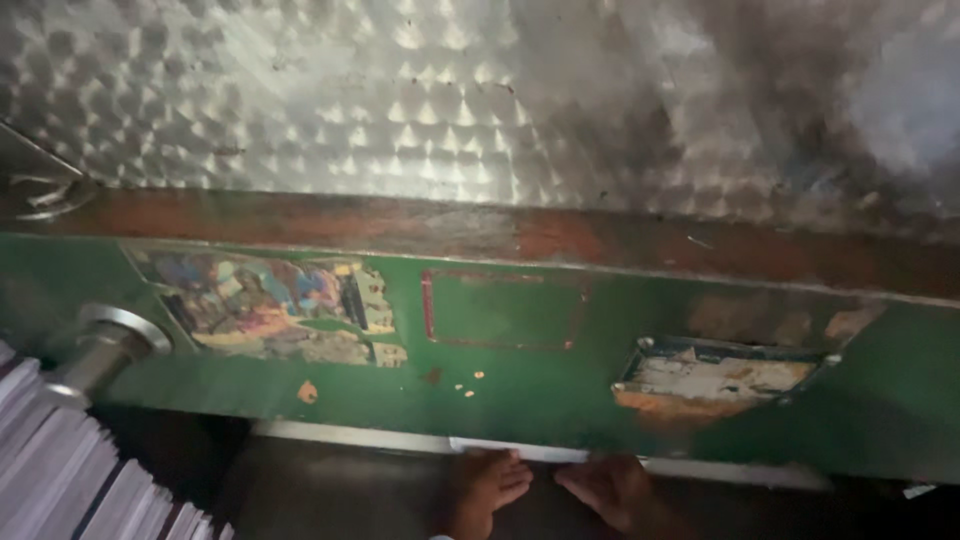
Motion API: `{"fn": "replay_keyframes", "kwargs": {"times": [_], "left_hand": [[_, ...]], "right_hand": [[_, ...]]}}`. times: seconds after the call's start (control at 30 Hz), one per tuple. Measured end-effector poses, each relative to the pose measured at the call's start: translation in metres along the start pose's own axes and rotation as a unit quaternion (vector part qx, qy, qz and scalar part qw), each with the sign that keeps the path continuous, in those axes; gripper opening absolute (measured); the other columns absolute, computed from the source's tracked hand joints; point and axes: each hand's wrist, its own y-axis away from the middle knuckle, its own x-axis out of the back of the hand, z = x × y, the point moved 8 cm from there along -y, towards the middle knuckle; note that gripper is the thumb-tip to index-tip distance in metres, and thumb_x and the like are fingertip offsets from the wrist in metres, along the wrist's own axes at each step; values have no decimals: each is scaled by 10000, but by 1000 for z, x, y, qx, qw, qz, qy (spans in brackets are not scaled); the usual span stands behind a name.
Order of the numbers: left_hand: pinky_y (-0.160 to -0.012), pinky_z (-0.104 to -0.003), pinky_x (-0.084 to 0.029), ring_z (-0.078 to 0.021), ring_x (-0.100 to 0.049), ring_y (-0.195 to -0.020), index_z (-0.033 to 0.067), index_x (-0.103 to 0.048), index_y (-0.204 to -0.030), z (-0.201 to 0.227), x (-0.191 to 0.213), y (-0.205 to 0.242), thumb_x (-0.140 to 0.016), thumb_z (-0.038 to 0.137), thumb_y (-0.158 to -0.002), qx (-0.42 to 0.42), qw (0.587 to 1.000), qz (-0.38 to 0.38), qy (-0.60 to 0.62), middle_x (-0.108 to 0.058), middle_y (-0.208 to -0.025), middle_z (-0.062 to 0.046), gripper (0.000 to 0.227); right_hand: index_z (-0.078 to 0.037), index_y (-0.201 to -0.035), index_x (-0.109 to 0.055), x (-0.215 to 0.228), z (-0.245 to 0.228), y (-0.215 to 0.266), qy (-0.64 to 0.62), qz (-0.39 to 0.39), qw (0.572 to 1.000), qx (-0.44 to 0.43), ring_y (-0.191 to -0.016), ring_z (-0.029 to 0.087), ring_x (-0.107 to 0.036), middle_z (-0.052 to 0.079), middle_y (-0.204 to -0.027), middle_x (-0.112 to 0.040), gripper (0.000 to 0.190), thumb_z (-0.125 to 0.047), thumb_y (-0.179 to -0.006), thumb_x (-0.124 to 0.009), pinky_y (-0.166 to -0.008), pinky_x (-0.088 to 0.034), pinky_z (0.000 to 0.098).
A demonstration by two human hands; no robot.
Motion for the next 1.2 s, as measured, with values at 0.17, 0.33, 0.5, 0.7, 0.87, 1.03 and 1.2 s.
{"fn": "replay_keyframes", "kwargs": {"times": [0.17,0.33,0.5,0.7,0.87,1.03,1.2], "left_hand": [[-826,-525,-644,-349,-762,-870,24,-666,-1067,-16,7,-19,-778,201,-850,39,999,-13,18,-728,-948,-205,302],[-760,-479,-619,-324,-745,-827,-15,-659,-1014,-17,-10,-32,-747,215,-756,1,990,-115,81,-703,-842,-160,357],[-796,-440,-606,-302,-743,-880,12,-605,-1163,9,-14,-5,-781,174,-714,-132,976,58,-163,-716,-923,-151,509],[-838,-393,-589,-277,-740,-943,45,-540,-1342,69,-75,71,-823,124,-663,-286,893,91,-335,-731,-1019,-139,740],[-821,-434,-546,-373,-690,-1004,10,-615,-1247,130,-120,155,-887,225,-695,-394,790,94,-460,-704,-1095,-206,651],[-824,-403,-563,-311,-757,-934,78,-785,-1004,166,-161,215,-765,302,-761,-312,826,-47,-467,-788,-963,-138,331],[-845,-391,-552,-308,-736,-970,22,-711,-1069,186,-175,265,-805,354,-806,-205,783,-40,-586,-751,-1002,-183,434]], "right_hand": [[-54,-1116,-584,-10,-2,24,-129,85,981,-120,-995,432,-682,271,-965,-708,534,-529,-970,-389,-1019,-514,551],[-19,-1056,-581,-50,-22,68,-160,10,979,-124,-960,416,-699,223,-937,-687,284,-191,-846,-500,-970,-533,561],[-46,-1075,-589,-137,-64,132,-201,-280,932,-110,-955,341,-662,148,-956,-658,192,-86,-889,-614,-961,-560,549],[-34,-1150,-602,-117,-90,149,-171,-126,976,-47,-1041,409,-702,234,-1058,-729,435,-360,-883,-494,-926,-568,579],[-27,-1322,-521,-83,-99,146,-106,-21,994,-1,-1077,384,-617,178,-1025,-594,439,-381,-1096,-394,-999,-542,599],[66,-1319,-508,-63,-113,144,-71,9,996,48,-1105,409,-689,290,-1234,-673,498,-292,-1073,-264,-968,-542,521],[60,-1349,-546,-66,-122,172,24,-22,999,34,-1118,388,-703,248,-1241,-703,468,-151,-1004,-311,-970,-586,529]]}}
